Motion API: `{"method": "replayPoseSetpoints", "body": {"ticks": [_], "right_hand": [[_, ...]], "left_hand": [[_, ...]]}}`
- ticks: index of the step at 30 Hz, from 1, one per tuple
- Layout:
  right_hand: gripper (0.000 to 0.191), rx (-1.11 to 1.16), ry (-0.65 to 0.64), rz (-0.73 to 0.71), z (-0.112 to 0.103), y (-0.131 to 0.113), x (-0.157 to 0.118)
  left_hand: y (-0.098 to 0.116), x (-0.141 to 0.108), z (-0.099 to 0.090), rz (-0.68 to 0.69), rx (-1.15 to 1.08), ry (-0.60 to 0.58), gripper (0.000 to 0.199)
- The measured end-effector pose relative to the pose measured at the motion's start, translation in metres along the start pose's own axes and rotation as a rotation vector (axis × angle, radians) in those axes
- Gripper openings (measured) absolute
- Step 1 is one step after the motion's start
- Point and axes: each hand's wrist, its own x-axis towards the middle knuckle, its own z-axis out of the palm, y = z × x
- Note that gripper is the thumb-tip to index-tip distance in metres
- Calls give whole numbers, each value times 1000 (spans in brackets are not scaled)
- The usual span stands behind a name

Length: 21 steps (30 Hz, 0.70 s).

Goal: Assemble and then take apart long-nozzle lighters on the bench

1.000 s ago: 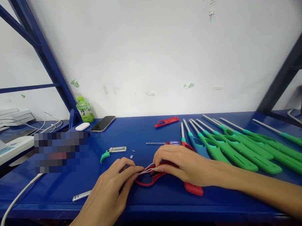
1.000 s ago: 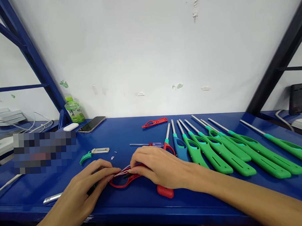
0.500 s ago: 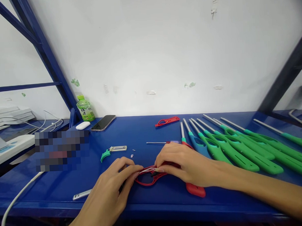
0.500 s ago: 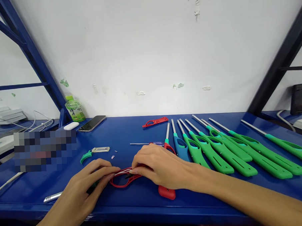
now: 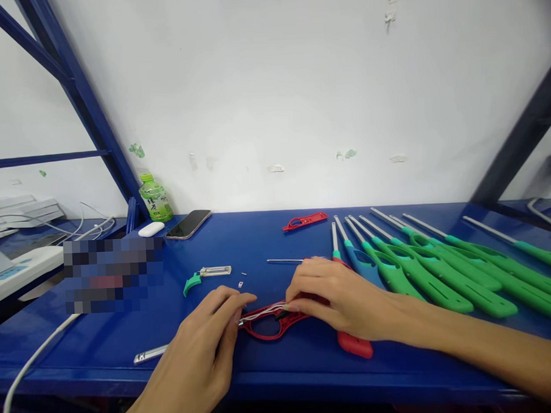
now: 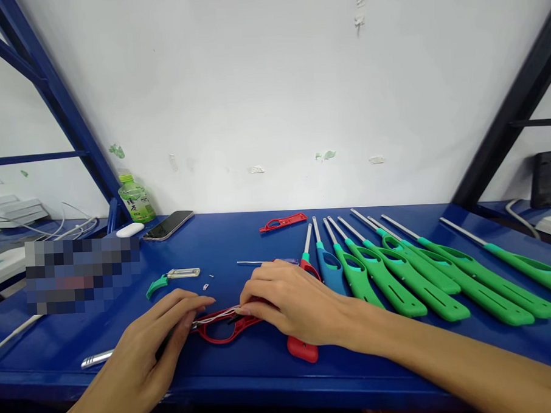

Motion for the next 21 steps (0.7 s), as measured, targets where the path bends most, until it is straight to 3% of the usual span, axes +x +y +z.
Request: {"method": "replayPoseSetpoints", "body": {"ticks": [8,21], "right_hand": [[21,-5,-62,4,-7,-1,0],[19,-110,-155,-80,-19,8,-2]], "left_hand": [[2,0,2,43,41,75,26],[-3,-1,5,81,45,83,25]]}}
